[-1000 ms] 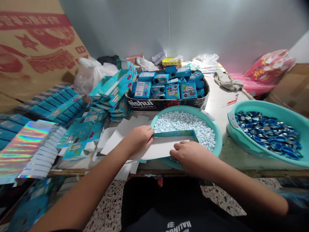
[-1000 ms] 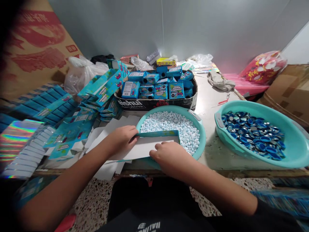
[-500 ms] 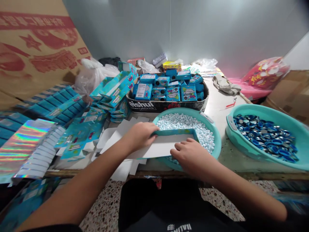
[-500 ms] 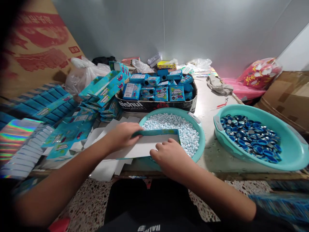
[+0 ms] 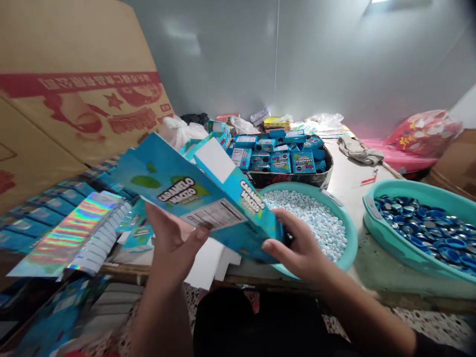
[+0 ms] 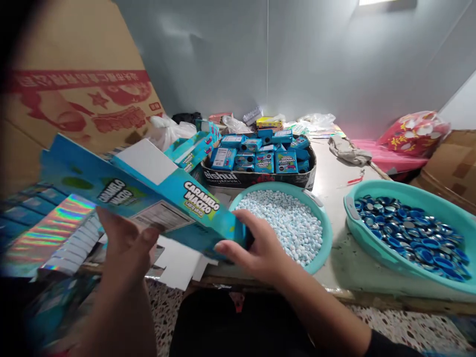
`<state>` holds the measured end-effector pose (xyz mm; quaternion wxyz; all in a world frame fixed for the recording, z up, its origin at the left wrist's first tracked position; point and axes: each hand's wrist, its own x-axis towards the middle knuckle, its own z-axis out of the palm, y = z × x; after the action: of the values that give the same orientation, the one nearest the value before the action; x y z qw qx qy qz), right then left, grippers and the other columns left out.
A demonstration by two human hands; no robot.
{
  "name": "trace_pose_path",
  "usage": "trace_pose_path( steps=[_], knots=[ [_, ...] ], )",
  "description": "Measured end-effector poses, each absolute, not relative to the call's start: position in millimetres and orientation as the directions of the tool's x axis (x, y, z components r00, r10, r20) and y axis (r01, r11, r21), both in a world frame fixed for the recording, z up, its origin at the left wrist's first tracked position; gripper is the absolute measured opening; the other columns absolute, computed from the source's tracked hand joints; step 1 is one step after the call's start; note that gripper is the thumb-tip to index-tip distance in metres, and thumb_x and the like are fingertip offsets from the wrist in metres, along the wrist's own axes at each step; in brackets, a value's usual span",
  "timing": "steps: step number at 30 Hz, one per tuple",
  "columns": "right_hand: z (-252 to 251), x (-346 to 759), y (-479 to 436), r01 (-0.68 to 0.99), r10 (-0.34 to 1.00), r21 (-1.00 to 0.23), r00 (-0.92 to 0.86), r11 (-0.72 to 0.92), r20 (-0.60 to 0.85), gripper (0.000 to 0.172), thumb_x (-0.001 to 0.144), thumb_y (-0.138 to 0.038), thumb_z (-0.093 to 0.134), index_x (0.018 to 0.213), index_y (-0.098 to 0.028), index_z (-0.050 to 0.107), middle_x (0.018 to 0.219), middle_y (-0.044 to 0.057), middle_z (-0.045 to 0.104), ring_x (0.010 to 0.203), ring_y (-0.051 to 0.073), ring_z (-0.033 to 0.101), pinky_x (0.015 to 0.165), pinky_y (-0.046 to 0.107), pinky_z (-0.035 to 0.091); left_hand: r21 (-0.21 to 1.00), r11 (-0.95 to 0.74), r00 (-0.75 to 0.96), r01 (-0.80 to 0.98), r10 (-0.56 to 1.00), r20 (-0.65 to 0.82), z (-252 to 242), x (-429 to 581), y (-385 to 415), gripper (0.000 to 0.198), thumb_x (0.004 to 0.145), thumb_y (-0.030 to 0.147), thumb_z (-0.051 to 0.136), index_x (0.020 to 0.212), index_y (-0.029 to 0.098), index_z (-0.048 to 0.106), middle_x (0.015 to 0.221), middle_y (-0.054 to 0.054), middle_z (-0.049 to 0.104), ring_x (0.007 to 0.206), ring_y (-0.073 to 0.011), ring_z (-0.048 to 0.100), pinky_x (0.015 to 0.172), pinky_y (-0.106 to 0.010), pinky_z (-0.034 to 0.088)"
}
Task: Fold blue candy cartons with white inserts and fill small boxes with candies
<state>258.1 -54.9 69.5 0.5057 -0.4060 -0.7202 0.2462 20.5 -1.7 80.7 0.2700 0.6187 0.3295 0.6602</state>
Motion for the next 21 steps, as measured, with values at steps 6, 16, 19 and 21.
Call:
trace_pose_path(
  steps=[6, 16, 19, 21],
  knots=[
    [56, 196, -34, 0.229, 0.818, -0.791, -0.265, 0.568, 0.511, 0.034, 0.093, -0.032, 0.061, 0.124, -0.020, 0.058, 0.112, 0.009, 0.059, 0.102, 0.022, 0.058, 0.088, 0.036, 0.051, 0.626, -0.744, -0.177, 0.233, 0.600, 0.780, 90, 19, -5, 0.091, 0.081, 0.029, 0.076, 0.151, 0.054, 0.024, 0.167, 0.014, 0.008, 0.145, -0.0243, 0.037, 0.116, -0.037, 0.041],
    [37, 157, -6, -0.097, 0.787, -0.786, -0.039, 0.610, 0.615, 0.040, 0.099, -0.035, 0.055, 0.139, -0.038, 0.050, 0.140, 0.006, 0.050, 0.129, 0.022, 0.052, 0.104, 0.041, 0.049, 0.542, -0.789, -0.193, 0.290, 0.507, 0.840, -4, -4, 21, 0.042, 0.087, 0.042, 0.065, 0.122, 0.023, 0.054, 0.105, -0.007, 0.061, 0.093, -0.0205, 0.063, 0.081, -0.035, 0.054],
    [32, 160, -3, -0.211, 0.842, -0.830, -0.050, 0.516, 0.537, 0.033, 0.097, -0.040, 0.058, 0.130, -0.035, 0.060, 0.137, 0.006, 0.054, 0.126, 0.022, 0.055, 0.101, 0.038, 0.050, 0.568, -0.777, -0.190, 0.269, 0.536, 0.823, -8, 0, 22, 0.039, 0.087, 0.052, 0.062, 0.111, 0.021, 0.058, 0.094, -0.005, 0.059, 0.084, -0.0194, 0.060, 0.073, -0.033, 0.052],
    [32, 163, -2, -0.279, 0.867, -0.842, -0.061, 0.462, 0.495, 0.031, 0.096, -0.043, 0.060, 0.126, -0.035, 0.063, 0.131, 0.004, 0.059, 0.119, 0.022, 0.059, 0.099, 0.039, 0.051, 0.581, -0.774, -0.194, 0.253, 0.548, 0.814, -9, 1, 23, 0.042, 0.087, 0.055, 0.062, 0.112, 0.022, 0.058, 0.093, -0.004, 0.058, 0.082, -0.0181, 0.059, 0.070, -0.031, 0.050]
  ],
)
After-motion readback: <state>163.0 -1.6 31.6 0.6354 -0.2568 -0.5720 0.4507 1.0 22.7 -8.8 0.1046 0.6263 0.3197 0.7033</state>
